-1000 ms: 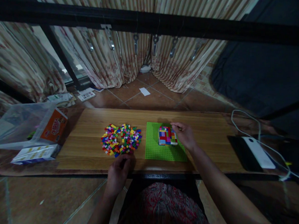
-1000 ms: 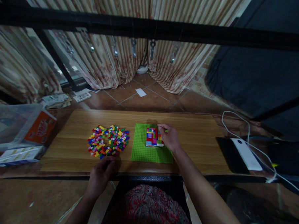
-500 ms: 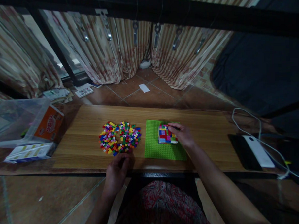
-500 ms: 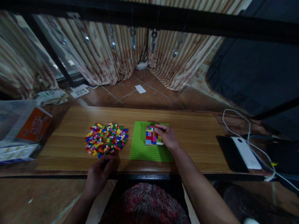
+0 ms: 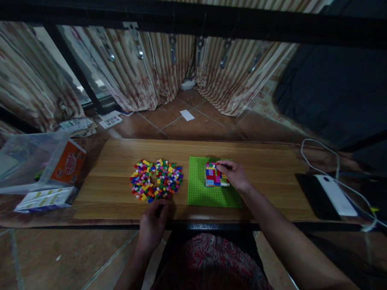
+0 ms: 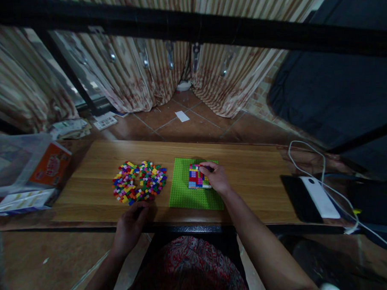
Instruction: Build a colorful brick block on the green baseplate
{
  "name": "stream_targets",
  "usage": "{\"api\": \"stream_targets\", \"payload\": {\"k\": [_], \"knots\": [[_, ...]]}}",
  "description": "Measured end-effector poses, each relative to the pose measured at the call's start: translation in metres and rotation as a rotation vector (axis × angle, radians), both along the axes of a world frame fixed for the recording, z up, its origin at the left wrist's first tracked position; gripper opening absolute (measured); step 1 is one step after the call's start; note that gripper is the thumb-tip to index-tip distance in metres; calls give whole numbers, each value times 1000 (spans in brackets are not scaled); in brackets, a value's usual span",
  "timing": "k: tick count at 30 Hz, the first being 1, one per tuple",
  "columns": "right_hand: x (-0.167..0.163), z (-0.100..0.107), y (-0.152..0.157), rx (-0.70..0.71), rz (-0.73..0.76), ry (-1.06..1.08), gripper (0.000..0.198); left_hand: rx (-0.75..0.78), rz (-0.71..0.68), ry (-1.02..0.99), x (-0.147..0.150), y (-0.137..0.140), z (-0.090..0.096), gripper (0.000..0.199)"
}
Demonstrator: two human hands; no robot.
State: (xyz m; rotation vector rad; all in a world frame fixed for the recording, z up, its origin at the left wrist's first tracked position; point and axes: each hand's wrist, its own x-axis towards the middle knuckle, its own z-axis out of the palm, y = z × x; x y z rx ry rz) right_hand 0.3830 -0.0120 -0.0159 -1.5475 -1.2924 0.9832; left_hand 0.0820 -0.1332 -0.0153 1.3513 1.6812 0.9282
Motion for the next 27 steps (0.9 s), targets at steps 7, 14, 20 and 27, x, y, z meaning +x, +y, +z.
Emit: {"api": "stream_targets", "payload": {"k": [7,14,20,27], "knots": [[3,8,-3,-4,-23,43,45,50,-25,-38,-1,1,-5,25],[-44,40,-48,342,-70,-184,27,67,-12,-50,1,-1,-5,20],[-109,28,-57,320,222,-449,24,76,-19,-46,1,-1,-5,20],[-131,7,-22,233,307,-679,24,75,-22,-63,1,-2,-5,20]]}}
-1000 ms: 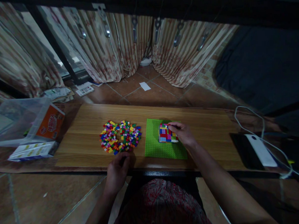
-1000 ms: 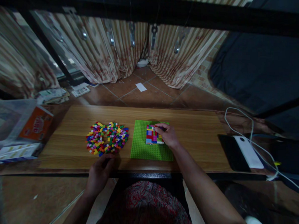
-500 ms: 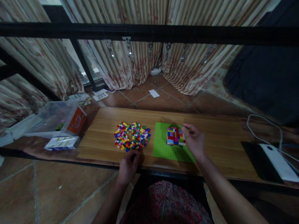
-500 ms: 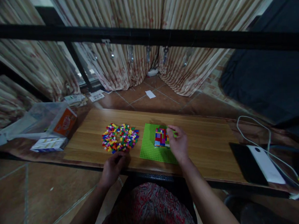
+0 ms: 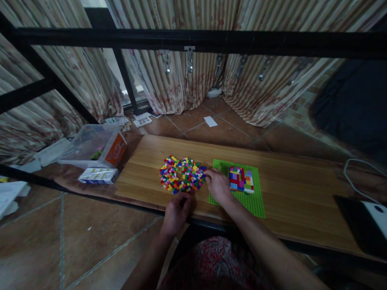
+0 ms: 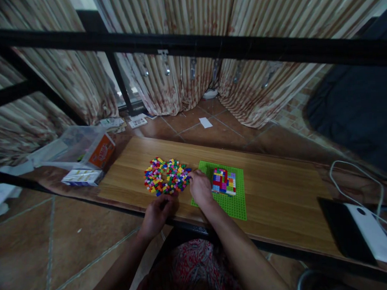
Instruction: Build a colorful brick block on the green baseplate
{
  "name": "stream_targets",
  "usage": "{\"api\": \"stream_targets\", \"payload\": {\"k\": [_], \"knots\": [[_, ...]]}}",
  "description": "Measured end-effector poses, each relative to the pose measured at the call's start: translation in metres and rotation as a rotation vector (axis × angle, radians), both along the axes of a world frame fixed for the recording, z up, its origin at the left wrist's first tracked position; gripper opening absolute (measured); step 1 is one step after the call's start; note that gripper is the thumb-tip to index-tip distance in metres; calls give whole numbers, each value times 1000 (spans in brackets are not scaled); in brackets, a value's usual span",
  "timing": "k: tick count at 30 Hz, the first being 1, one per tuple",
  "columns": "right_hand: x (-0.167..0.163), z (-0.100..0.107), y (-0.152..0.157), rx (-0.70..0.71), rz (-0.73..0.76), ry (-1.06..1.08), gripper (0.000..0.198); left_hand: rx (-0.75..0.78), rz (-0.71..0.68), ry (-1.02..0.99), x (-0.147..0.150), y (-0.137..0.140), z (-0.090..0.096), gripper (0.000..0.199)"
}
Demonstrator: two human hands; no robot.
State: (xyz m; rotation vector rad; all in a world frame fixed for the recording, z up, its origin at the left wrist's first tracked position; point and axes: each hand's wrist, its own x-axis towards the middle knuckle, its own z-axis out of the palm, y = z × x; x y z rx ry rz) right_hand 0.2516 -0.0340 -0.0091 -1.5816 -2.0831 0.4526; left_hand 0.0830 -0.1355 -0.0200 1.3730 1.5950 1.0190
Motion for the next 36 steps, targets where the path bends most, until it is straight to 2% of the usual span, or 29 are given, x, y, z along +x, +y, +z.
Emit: {"api": "stream_targets", "payload": {"k": [10,15,21,25,31,36], "knots": [[-7,-9,6,6,44,55,22,-20,3,-52,0,-1,2,21],[1,3,-11,28,-10,279,24,-31,-13,-57,-2,0,2,24],[34,27,-42,42,-102,539,24,-44,5,-3,-5,1,0,30],[69,25,-51,33,-246,601,24,-60,6,36,-6,2,1,34],[109,11,-46,68,-426,629,25,-70,17,69,-4,4,5,34],[118,21,-30,106,-409,531,23,-69,7,82,-4,7,9,34]]}}
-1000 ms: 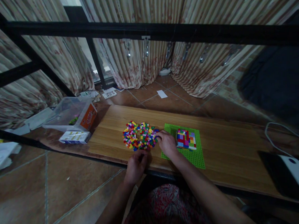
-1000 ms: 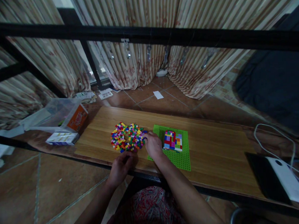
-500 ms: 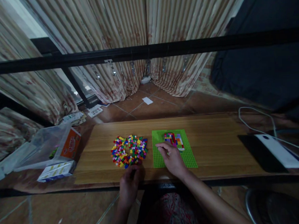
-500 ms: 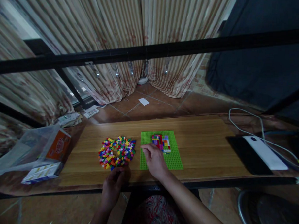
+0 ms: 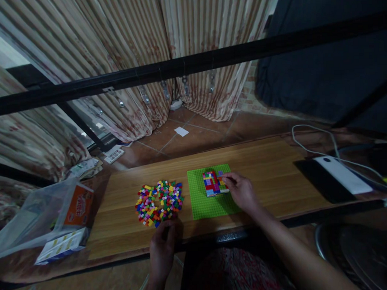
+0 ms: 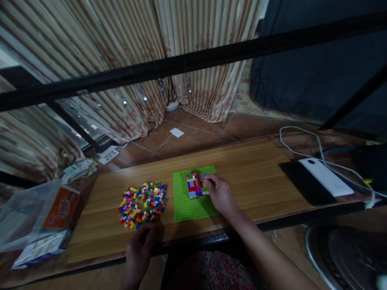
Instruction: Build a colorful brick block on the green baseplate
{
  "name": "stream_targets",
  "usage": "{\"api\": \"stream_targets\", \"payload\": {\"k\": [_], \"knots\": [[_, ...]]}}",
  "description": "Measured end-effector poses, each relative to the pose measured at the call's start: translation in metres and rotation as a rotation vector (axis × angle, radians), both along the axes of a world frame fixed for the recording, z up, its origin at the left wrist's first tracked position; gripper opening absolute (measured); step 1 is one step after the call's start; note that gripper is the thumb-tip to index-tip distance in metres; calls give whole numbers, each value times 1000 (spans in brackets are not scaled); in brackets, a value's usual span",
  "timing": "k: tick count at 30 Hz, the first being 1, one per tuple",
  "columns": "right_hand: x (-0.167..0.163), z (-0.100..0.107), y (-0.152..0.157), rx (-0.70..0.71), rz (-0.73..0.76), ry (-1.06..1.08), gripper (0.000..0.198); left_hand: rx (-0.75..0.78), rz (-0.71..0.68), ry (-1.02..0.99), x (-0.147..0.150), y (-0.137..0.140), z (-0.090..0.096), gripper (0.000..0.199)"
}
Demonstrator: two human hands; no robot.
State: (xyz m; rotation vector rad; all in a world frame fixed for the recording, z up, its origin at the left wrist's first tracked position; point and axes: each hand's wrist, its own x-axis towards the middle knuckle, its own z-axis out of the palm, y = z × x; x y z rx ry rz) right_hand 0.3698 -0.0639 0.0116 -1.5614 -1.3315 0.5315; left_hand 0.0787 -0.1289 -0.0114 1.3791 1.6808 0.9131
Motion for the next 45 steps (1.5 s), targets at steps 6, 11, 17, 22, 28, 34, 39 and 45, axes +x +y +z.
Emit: {"api": "stream_targets", "payload": {"k": [6,11,17,22,28,34,39,45], "knots": [[-2,11,23,8,210,-230,22,79,-117,-52,32,12,24,27],[-4,4,34,19,266,-375,18,59,-291,-141,91,48,42,32],[-6,3,39,-46,208,-430,18,-28,-455,-172,133,86,42,38],[-6,1,38,-39,136,-302,14,-67,-492,-190,139,93,44,38],[0,-10,29,0,-1,-24,21,-109,-516,-146,136,97,42,45],[0,-24,26,-12,-92,14,30,-26,-551,-99,136,98,39,44],[-7,-26,29,-63,-110,11,41,13,-552,-71,136,98,41,41],[-14,-26,33,-115,-109,58,42,-3,-554,-56,138,95,42,46]]}}
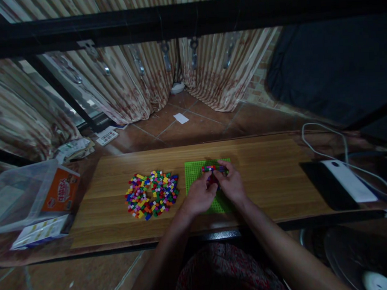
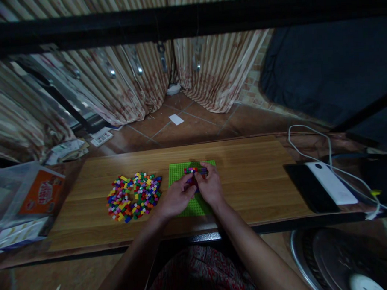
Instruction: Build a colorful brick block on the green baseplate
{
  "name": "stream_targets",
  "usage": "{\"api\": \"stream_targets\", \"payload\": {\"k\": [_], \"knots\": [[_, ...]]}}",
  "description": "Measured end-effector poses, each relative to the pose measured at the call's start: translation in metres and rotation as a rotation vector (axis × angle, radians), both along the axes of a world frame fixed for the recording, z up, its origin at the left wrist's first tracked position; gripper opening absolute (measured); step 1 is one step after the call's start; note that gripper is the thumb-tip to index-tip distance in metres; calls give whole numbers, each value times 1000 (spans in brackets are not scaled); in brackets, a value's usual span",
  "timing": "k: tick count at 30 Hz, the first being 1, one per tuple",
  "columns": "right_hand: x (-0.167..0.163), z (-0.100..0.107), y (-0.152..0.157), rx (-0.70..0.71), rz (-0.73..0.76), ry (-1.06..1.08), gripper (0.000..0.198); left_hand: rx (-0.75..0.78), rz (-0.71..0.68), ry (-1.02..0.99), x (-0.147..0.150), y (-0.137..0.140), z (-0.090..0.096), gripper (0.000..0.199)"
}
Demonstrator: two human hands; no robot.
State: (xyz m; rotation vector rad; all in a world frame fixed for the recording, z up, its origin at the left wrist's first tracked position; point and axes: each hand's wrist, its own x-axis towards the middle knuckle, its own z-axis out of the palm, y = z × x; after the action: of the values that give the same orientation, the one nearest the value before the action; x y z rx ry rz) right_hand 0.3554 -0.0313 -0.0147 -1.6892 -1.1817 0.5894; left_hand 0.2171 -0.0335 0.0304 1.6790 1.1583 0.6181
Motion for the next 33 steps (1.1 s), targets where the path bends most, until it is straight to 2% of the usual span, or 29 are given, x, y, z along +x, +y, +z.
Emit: {"api": "stream_targets", "payload": {"k": [13,20,26,30,33], "knots": [[-4,0,4,-15,-29,-6,38,32,-18,28,1,0,-5,49],[-3,-5,8,-55,-19,118,41,-13,-36,91,2,-1,0,48],[9,-3,0,6,11,162,46,-28,80,-64,-9,-21,-10,44],[12,7,-15,93,-22,176,44,-24,202,-90,-36,-47,-23,39],[1,22,-30,140,1,109,38,18,282,-106,-60,-65,-30,31]]}}
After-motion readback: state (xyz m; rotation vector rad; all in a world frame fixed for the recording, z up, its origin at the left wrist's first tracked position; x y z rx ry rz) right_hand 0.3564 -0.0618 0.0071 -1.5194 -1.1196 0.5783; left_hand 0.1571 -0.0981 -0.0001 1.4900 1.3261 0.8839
